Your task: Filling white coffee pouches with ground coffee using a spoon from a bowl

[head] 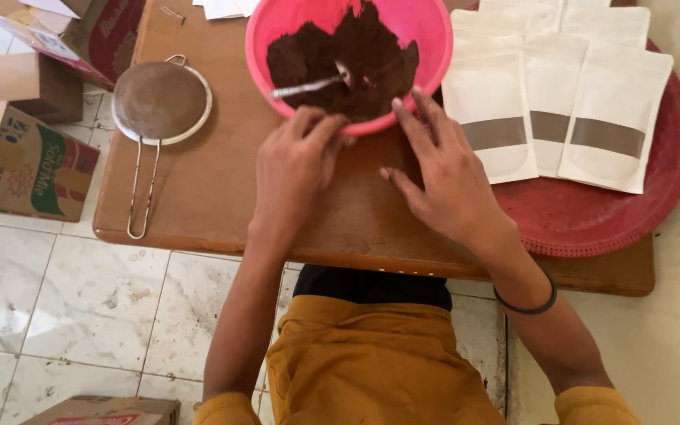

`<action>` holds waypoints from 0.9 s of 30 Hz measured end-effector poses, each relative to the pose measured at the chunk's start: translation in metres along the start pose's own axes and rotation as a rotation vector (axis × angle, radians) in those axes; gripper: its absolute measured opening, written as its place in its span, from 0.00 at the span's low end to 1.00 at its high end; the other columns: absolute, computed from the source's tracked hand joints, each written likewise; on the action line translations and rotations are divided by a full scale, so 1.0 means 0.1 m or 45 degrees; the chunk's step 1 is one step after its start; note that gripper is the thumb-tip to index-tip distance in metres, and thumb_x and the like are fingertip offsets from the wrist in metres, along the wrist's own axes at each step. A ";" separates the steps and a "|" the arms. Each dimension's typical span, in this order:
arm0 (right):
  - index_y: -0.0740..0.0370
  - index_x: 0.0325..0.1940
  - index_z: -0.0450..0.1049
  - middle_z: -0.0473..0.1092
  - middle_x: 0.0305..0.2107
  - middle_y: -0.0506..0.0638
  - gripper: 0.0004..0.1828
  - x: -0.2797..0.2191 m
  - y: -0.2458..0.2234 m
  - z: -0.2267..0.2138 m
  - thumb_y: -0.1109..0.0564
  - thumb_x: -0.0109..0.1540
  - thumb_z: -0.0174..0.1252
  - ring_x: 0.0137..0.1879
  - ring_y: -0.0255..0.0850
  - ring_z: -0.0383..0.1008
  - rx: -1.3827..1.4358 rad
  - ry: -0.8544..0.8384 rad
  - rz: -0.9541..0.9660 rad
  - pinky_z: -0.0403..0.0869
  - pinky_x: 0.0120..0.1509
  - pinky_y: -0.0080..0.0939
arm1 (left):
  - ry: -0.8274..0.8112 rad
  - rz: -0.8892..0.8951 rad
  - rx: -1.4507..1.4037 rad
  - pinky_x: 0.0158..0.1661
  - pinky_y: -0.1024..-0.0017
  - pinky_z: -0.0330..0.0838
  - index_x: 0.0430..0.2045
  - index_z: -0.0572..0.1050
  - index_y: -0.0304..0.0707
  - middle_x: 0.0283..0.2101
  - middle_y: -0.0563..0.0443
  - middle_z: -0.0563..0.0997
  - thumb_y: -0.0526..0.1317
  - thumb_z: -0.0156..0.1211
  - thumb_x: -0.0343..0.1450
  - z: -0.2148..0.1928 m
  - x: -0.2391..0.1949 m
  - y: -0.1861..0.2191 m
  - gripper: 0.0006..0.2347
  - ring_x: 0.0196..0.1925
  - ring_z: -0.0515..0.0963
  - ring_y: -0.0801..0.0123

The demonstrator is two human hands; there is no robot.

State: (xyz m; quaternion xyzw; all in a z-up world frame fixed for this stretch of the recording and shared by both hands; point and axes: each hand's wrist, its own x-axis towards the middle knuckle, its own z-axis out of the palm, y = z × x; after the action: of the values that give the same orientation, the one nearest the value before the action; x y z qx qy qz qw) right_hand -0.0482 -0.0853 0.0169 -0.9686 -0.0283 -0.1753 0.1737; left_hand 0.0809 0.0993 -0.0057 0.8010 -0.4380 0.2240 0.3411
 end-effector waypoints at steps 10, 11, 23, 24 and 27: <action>0.67 0.70 0.65 0.68 0.55 0.69 0.31 -0.28 -0.33 -0.13 0.53 0.66 0.65 0.59 0.60 0.71 -0.051 0.011 -0.290 0.75 0.64 0.58 | -0.027 0.002 0.011 0.36 0.60 0.73 0.43 0.82 0.43 0.43 0.52 0.81 0.41 0.68 0.73 -0.48 -0.52 0.31 0.08 0.34 0.79 0.56; 0.67 0.69 0.66 0.69 0.54 0.68 0.31 -0.32 -0.35 -0.16 0.52 0.65 0.65 0.56 0.59 0.72 -0.049 0.002 -0.319 0.76 0.61 0.57 | -0.033 0.009 -0.044 0.39 0.61 0.73 0.43 0.82 0.42 0.43 0.51 0.81 0.40 0.68 0.73 -0.52 -0.56 0.33 0.08 0.37 0.80 0.57; 0.68 0.50 0.77 0.79 0.46 0.56 0.14 0.24 -0.17 -0.77 0.62 0.60 0.64 0.30 0.37 0.74 0.378 -0.205 -0.222 0.78 0.40 0.37 | -0.118 -0.385 -0.584 0.26 0.79 0.58 0.34 0.83 0.47 0.21 0.64 0.76 0.35 0.67 0.71 -1.26 -0.41 0.07 0.03 0.21 0.63 0.82; 0.68 0.50 0.77 0.79 0.46 0.56 0.14 0.43 0.01 -0.72 0.62 0.60 0.64 0.30 0.37 0.74 0.378 -0.203 -0.221 0.78 0.40 0.37 | -0.120 -0.384 -0.584 0.26 0.79 0.58 0.34 0.83 0.47 0.21 0.64 0.76 0.35 0.67 0.71 -1.22 -0.25 -0.08 0.03 0.21 0.63 0.82; 0.68 0.51 0.82 0.76 0.33 0.53 0.11 1.09 0.47 -0.53 0.59 0.69 0.69 0.31 0.38 0.72 0.092 -0.038 -0.313 0.71 0.43 0.41 | 0.003 -0.580 -0.283 0.30 0.69 0.54 0.18 0.66 0.43 0.19 0.58 0.64 0.43 0.61 0.78 -1.03 0.28 -0.59 0.17 0.25 0.59 0.74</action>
State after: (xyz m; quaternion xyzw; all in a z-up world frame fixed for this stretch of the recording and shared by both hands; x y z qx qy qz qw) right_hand 0.0415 -0.1481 0.0863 -0.9535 -0.1556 -0.1797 0.1852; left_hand 0.1391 0.1831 0.0605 0.8363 -0.2679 0.0927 0.4693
